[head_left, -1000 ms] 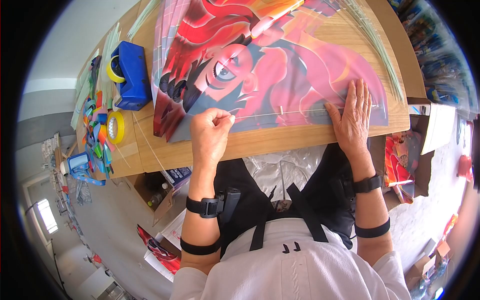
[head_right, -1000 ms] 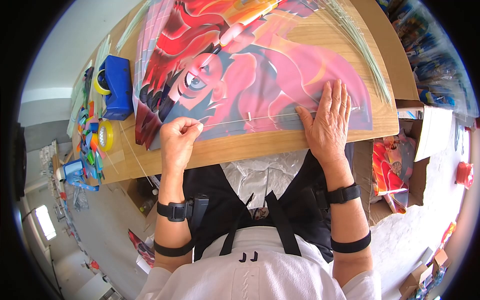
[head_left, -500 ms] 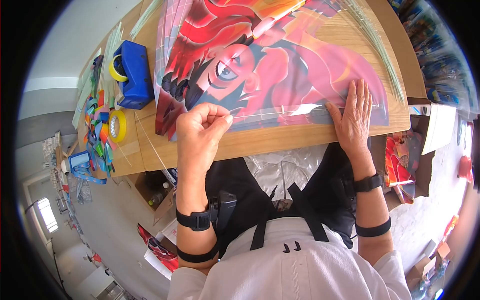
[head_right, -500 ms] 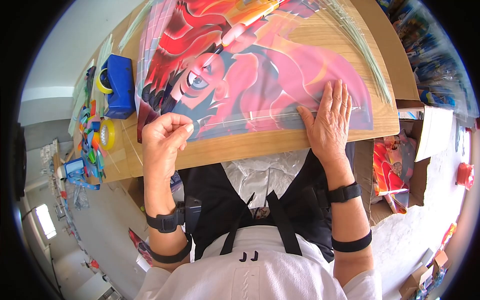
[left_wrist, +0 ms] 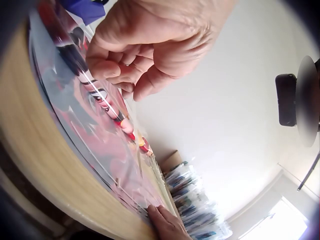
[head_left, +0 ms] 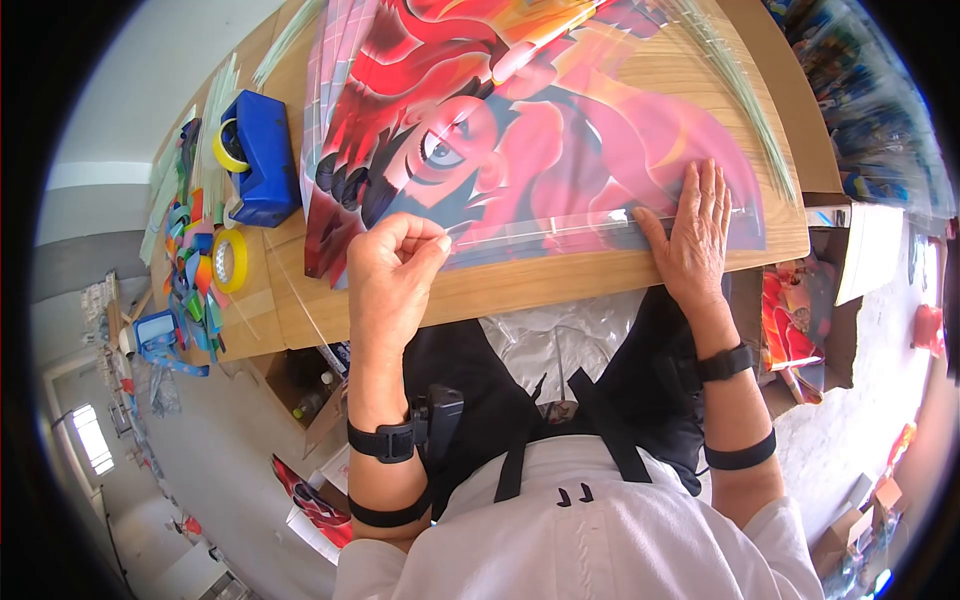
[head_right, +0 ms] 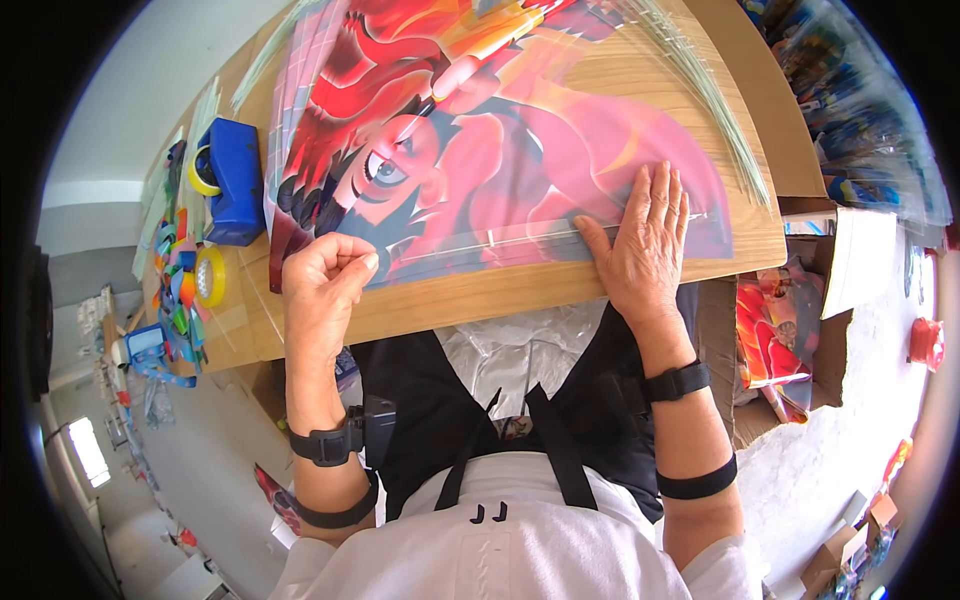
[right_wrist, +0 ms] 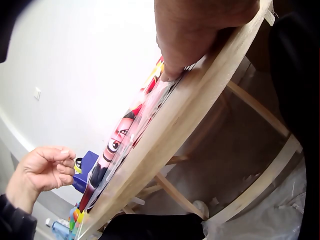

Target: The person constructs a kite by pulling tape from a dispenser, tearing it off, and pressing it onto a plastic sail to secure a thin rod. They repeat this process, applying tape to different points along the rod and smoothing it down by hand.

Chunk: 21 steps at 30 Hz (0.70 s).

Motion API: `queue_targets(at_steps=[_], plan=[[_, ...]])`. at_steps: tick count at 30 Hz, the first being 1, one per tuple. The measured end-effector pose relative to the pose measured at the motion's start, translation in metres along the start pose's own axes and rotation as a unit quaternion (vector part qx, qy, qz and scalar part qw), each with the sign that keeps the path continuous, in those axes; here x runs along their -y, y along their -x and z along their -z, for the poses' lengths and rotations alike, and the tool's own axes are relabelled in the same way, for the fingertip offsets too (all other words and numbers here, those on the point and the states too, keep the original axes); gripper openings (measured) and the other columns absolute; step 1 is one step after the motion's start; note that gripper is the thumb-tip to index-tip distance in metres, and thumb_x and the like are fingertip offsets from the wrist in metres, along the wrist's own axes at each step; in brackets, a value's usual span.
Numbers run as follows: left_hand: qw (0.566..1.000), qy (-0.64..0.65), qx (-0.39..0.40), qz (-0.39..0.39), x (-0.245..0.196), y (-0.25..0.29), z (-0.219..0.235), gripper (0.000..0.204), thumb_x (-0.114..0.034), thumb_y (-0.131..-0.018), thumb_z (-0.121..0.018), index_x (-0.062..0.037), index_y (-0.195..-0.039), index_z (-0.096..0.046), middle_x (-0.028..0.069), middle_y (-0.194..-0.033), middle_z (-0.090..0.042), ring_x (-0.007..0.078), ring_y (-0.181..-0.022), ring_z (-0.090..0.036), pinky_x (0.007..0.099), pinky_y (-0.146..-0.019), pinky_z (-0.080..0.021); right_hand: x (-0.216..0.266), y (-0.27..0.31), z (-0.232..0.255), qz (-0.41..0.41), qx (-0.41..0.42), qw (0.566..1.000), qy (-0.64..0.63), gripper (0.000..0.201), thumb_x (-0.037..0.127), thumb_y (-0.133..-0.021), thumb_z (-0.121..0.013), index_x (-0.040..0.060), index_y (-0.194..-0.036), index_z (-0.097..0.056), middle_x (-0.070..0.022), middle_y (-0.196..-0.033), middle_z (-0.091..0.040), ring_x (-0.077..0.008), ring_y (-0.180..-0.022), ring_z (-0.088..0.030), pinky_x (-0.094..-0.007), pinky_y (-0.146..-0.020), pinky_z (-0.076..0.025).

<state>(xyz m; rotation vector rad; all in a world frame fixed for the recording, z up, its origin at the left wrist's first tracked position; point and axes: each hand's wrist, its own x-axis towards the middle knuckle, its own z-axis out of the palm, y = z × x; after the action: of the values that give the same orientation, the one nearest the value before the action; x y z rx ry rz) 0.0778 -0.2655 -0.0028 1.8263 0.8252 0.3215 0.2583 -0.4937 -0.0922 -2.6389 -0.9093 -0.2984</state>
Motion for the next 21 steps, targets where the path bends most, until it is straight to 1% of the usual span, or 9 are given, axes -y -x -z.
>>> queue_targets(at_steps=[4, 11, 14, 16, 17, 19, 21], plan=[[1.0, -0.008, -0.008, 0.012, 0.0034, 0.0001, -0.0006, 0.005, -0.001, -0.079, -0.065, 0.0017, -0.083, -0.066, -0.0029, -0.064, -0.056, 0.0013, -0.053, -0.043, 0.0176, -0.049, -0.032, 0.0001, 0.0, -0.0013, -0.002, 0.001, 1.0, 0.005, 0.087, 0.05, -0.082, -0.063, -0.0126, -0.134, -0.032, -0.0323, -0.142, -0.029, -0.0423, -0.136, -0.023, -0.0497, -0.113, -0.017], [1.0, 0.013, -0.006, 0.004, 0.0086, -0.0001, -0.0006, 0.004, -0.001, -0.079, -0.065, 0.0017, -0.082, -0.065, -0.0029, -0.063, -0.056, 0.0012, -0.052, -0.042, 0.0178, -0.047, -0.031, 0.0007, -0.0003, 0.002, -0.007, 0.018, 1.0, -0.008, 0.097, 0.055, -0.077, -0.066, -0.0131, -0.135, -0.03, -0.0328, -0.143, -0.027, -0.0426, -0.137, -0.021, -0.0494, -0.113, -0.015], [0.999, -0.025, 0.01, 0.026, 0.0053, 0.0013, 0.0001, 0.003, 0.0, -0.079, -0.065, 0.0017, -0.081, -0.065, -0.0033, -0.063, -0.055, 0.0008, -0.052, -0.041, 0.0174, -0.047, -0.03, 0.0012, -0.0006, 0.001, -0.015, 0.025, 1.0, -0.008, 0.1, 0.056, -0.075, -0.067, -0.0132, -0.136, -0.029, -0.0327, -0.143, -0.027, -0.0426, -0.138, -0.02, -0.0495, -0.113, -0.015], [0.998, 0.054, 0.027, 0.03, 0.0028, 0.0048, 0.0012, 0.001, 0.001, -0.08, -0.065, 0.0012, -0.08, -0.065, -0.0036, -0.064, -0.056, 0.0002, -0.053, -0.043, 0.0171, -0.048, -0.03, 0.0019, -0.0004, -0.0004, -0.019, 0.024, 1.0, -0.003, 0.099, 0.055, -0.075, -0.068, -0.0132, -0.136, -0.028, -0.0325, -0.143, -0.027, -0.0429, -0.138, -0.019, -0.0495, -0.113, -0.014], [0.998, 0.055, 0.028, 0.03, 0.0029, 0.0054, 0.0005, 0.001, 0.001, -0.08, -0.065, 0.0012, -0.08, -0.065, -0.0036, -0.064, -0.056, 0.0002, -0.053, -0.043, 0.0171, -0.048, -0.03, 0.0018, 0.0, -0.0007, -0.02, 0.024, 1.0, -0.002, 0.099, 0.055, -0.075, -0.068, -0.0132, -0.136, -0.028, -0.0325, -0.143, -0.027, -0.0429, -0.138, -0.019, -0.0495, -0.113, -0.014], [1.0, 0.014, 0.014, 0.001, 0.0028, 0.0062, -0.0002, 0.001, 0.001, -0.08, -0.065, 0.0012, -0.079, -0.064, -0.0037, -0.064, -0.056, 0.0003, -0.056, -0.046, 0.0168, -0.051, -0.033, 0.0026, -0.0006, -0.0013, -0.024, 0.027, 0.999, -0.003, 0.099, 0.054, -0.075, -0.068, -0.0132, -0.136, -0.028, -0.0324, -0.144, -0.026, -0.0428, -0.138, -0.018, -0.0494, -0.113, -0.014], [1.0, -0.008, 0.01, -0.006, 0.0086, 0.0043, -0.0002, 0.001, 0.001, -0.08, -0.065, 0.0012, -0.079, -0.064, -0.0037, -0.065, -0.057, 0.0006, -0.057, -0.047, 0.0168, -0.053, -0.035, 0.0048, -0.001, -0.0011, -0.031, 0.027, 0.999, -0.009, 0.1, 0.054, -0.075, -0.069, -0.0133, -0.137, -0.028, -0.0324, -0.144, -0.025, -0.043, -0.139, -0.018, -0.0496, -0.113, -0.014]])
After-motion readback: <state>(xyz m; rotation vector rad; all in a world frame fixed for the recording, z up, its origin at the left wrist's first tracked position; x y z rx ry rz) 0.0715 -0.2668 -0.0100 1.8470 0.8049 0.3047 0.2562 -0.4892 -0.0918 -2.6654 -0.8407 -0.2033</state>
